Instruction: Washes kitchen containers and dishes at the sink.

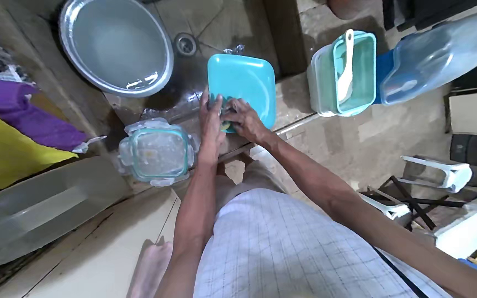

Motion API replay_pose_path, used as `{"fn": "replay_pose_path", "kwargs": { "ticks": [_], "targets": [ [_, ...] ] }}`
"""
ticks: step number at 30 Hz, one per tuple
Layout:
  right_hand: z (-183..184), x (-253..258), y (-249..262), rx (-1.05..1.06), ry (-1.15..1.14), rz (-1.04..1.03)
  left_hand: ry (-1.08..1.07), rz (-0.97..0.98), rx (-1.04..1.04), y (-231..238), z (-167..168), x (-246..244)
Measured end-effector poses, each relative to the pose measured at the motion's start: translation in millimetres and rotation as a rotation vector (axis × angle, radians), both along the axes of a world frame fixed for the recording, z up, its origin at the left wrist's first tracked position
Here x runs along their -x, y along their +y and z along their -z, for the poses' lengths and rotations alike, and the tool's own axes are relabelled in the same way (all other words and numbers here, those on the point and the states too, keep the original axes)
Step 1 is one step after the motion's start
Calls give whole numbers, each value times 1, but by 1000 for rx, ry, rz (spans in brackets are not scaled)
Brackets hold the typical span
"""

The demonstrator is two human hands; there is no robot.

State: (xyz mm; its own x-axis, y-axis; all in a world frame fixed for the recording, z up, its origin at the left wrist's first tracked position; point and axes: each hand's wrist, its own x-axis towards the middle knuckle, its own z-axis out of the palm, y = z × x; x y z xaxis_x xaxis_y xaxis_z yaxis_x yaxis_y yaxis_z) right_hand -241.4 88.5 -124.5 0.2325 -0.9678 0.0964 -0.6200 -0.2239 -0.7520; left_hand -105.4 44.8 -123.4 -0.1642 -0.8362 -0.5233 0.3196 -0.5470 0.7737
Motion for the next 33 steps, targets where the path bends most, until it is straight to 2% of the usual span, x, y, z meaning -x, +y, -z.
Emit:
{"fn": "replay_pose_path", "kwargs": {
  "ticks": [4,6,9,11,15,17,20,22,24,26,28,33],
  "targets": [
    [-1,24,9,-16,52,-199,-108,70,-66,-9,0,1],
    [2,42,17,9,131,-225,-189,53,-54,-14,-4,-1],
    [6,79,26,1,244,-32,-232,30,-27,-20,-10,-10],
    [3,90,17,-43,252,149,-298,87,3,-18,-12,-12],
    [-4,69,-34,-35,182,563,-458,161,85,-4,-5,3],
    [-7,45,-53,4,137,639,-493,194,101,2,-4,7],
    [-22,7,-46,59,46,375,-491,186,101,9,-12,12],
    [-22,4,-39,104,37,237,-489,184,134,15,-11,10],
    [-23,25,-47,107,71,323,-456,164,158,20,-16,7],
    [-21,49,-59,86,118,524,-413,129,180,23,-25,2],
    [-25,54,-64,89,122,614,-421,124,189,20,-36,-1],
    [-41,10,-45,183,-22,235,-569,322,211,0,-55,6]
  ]
}}
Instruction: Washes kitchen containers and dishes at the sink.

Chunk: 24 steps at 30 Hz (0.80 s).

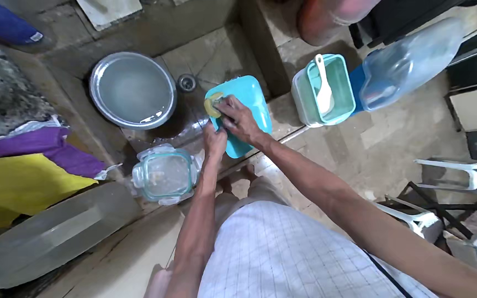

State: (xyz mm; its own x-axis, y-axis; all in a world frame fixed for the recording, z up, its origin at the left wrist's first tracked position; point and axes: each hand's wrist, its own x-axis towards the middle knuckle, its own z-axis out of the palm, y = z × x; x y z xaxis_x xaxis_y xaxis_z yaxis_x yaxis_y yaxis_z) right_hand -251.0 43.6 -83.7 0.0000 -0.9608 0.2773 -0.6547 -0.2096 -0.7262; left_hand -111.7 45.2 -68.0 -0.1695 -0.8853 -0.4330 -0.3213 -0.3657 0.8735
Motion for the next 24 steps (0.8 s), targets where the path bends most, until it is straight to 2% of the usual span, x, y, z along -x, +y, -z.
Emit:
{"fn": "replay_pose_path", "kwargs": {
  "ticks": [2,5,7,8,10,13,15,17,20,24],
  "targets": [
    [-8,9,-10,69,109,61,38,25,12,-5,-10,-2],
    [-28,45,-26,43,252,311,113,3,108,-12,-22,-23],
    [-43,68,-33,-6,168,418,89,34,161,-20,-28,-38],
    [-49,76,-37,-31,72,403,58,67,183,-25,-32,-45],
    [-64,77,-46,-72,-85,225,-14,182,228,-39,-45,-50],
    [-108,60,-63,-339,-225,-213,-139,372,312,-65,-60,-45],
    [-130,53,-78,-414,-264,-347,-173,410,353,-81,-66,-45],
    [-136,60,-90,-463,-201,-373,-152,358,384,-91,-67,-48],
    [-124,81,-87,-395,-130,-284,8,99,333,-97,-56,-65],
    [-103,75,-60,-294,-512,6,224,-217,137,-84,-46,-69]
  ]
}}
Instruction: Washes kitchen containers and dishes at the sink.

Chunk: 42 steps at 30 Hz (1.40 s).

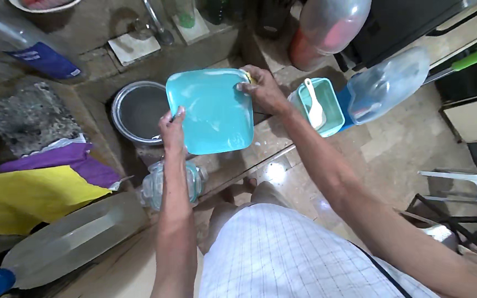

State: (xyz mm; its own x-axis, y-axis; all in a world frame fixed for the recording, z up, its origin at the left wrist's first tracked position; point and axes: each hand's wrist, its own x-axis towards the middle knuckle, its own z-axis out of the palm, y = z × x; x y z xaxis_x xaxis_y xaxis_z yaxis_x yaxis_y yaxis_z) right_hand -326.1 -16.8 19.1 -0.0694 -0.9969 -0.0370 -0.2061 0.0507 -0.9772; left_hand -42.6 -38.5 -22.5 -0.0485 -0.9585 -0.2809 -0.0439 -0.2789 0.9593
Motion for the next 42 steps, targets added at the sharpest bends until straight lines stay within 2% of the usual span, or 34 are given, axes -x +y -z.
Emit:
{"fn": "replay_pose_path", "kwargs": {
  "ticks": [2,8,11,13,14,16,18,19,21,24,25,30,33,36,39,42],
  "targets": [
    [13,-19,11,-34,-97,177,96,-127,-76,9,6,13],
    [39,-55,47,-61,-236,405,289,-368,-220,24,27,45],
    [50,-72,54,-115,-261,486,289,-471,-229,32,35,70],
    [54,-67,56,-114,-235,466,207,-455,-144,31,45,69],
    [52,-59,57,-111,-196,425,113,-395,-53,27,50,60],
    [34,-34,55,-116,-94,293,-220,-198,237,9,40,34],
    [9,-8,43,-158,45,132,-595,104,467,-13,-3,12],
    [-5,2,35,-169,119,36,-707,263,520,-24,-25,12],
    [-22,14,14,-147,238,-155,-749,563,551,-41,-59,27],
    [-37,14,-13,-63,318,-340,-663,835,348,-59,-77,56],
    [-39,15,-16,-36,326,-347,-588,824,314,-62,-71,60],
    [-20,34,7,1,140,-178,-175,469,261,-63,-14,47],
    [6,30,28,-31,-59,61,-50,312,102,-48,9,44],
    [26,7,41,-71,-255,303,123,76,-38,-37,26,55],
    [32,-17,51,-75,-356,397,148,-65,-127,-28,35,69],
    [23,-18,76,-172,-346,377,133,-89,-167,-10,48,80]
  ]
}}
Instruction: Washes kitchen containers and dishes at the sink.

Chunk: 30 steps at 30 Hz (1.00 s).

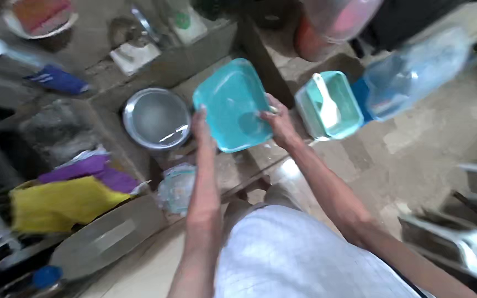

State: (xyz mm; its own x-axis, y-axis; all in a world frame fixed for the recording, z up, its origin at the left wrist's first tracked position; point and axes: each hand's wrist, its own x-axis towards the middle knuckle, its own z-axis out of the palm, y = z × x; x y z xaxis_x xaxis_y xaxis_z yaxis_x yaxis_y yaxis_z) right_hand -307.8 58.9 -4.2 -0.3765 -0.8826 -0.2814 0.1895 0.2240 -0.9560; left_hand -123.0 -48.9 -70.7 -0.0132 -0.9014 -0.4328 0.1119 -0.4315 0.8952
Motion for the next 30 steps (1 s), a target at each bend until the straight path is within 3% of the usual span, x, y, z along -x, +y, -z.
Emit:
{"fn": "replay_pose_path", "kwargs": {
  "ticks": [3,5,9,13,17,19,25,30],
  "targets": [
    [-2,-13,-1,-58,77,-24,-245,-81,16,-4,7,2],
    [-2,-15,-2,-48,280,-43,-265,37,21,2,-3,12],
    [-17,-31,-19,195,815,-220,156,255,-13,17,-69,30],
    [0,-57,-22,475,1009,-305,387,16,-189,12,-91,29],
    [23,-61,-24,732,1041,-494,368,-140,-140,13,-74,-1],
    [27,-55,-21,747,1045,-576,343,-177,-119,22,-75,-12],
    [31,-13,-61,450,1063,-200,437,-104,-41,42,-75,-25],
    [22,-41,-45,667,917,-438,372,9,0,49,-70,-23]
  ]
}}
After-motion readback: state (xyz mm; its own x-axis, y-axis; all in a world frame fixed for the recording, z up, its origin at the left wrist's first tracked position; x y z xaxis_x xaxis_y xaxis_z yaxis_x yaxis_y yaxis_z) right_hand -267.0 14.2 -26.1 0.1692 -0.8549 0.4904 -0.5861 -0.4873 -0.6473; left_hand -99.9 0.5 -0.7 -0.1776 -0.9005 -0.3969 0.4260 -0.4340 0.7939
